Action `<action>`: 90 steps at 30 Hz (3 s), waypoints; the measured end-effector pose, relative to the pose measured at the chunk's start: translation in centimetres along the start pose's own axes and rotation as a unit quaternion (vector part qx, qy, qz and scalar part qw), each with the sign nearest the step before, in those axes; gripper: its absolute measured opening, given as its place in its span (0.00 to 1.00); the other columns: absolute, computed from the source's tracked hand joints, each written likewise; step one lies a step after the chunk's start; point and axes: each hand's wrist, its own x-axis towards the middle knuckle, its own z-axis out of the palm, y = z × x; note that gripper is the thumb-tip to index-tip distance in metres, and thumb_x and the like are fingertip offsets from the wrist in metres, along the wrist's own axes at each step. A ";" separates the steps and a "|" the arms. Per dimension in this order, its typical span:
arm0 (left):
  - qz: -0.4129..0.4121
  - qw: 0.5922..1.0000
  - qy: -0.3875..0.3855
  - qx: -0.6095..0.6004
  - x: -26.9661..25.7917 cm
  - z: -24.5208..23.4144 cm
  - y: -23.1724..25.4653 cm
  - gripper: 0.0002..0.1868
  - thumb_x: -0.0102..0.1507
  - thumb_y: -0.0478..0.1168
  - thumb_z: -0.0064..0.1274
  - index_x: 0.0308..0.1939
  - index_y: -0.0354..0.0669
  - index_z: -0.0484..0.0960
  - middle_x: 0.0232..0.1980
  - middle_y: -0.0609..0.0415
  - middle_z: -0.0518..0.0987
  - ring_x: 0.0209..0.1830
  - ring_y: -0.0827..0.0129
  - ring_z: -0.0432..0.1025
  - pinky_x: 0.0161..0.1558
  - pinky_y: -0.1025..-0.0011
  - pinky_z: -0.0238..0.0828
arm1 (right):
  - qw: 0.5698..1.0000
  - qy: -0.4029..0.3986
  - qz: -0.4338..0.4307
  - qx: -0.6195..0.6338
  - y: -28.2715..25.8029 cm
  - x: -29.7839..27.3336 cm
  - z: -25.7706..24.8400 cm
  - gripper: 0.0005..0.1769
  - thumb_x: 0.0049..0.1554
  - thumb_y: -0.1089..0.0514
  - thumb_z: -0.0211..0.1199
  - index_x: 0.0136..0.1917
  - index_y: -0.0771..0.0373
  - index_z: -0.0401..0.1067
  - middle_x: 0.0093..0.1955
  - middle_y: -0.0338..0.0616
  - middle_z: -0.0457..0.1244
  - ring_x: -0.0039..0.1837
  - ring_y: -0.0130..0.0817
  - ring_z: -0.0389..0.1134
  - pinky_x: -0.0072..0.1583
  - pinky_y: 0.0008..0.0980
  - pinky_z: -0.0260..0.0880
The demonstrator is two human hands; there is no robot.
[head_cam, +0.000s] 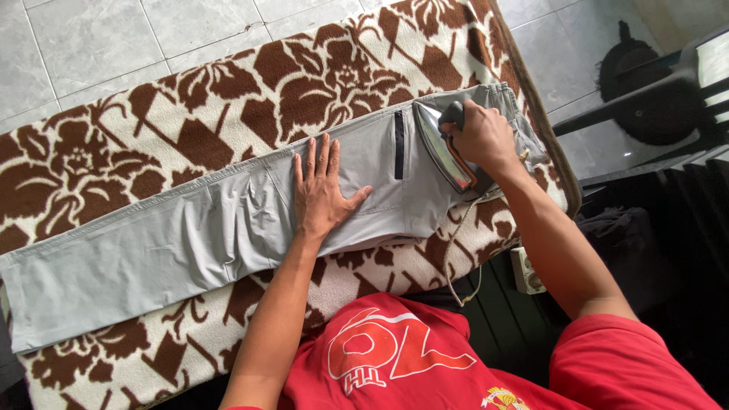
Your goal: The person irons a pair of light gray trousers laid out on a patterned surface. They use an electric iron to smooth the fabric, moving it back and forth along the legs and waist area while holding the garment in place with their left hand.
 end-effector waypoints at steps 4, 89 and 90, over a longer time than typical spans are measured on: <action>0.010 1.000 0.017 -0.001 0.0 0.3 -0.3 0.65 0.54 0.84 0.40 0.80 0.44 0.47 0.85 0.52 0.40 0.85 0.58 0.34 0.80 0.48 0.25 | 0.996 -0.084 0.025 0.035 -0.9 -1.4 -1.8 0.22 0.62 0.43 0.62 0.53 0.66 0.72 0.39 0.56 0.71 0.35 0.43 0.73 0.39 0.40 0.74; 0.014 1.000 0.013 -0.024 -0.3 -0.6 0.4 0.60 0.57 0.77 0.45 0.81 0.42 0.49 0.85 0.49 0.42 0.85 0.56 0.33 0.80 0.50 0.20 | 0.977 -0.030 0.211 0.012 3.1 -9.4 -4.5 0.31 0.66 0.44 0.55 0.73 0.67 0.58 0.44 0.67 0.70 0.43 0.63 0.75 0.43 0.58 0.76; 0.011 1.000 0.013 -0.024 -0.2 -0.7 0.4 0.60 0.57 0.77 0.45 0.81 0.43 0.48 0.85 0.49 0.41 0.85 0.57 0.33 0.80 0.50 0.20 | 0.983 -0.005 0.185 0.005 3.4 -9.2 -4.3 0.31 0.65 0.44 0.57 0.71 0.67 0.60 0.44 0.68 0.69 0.45 0.64 0.74 0.45 0.58 0.75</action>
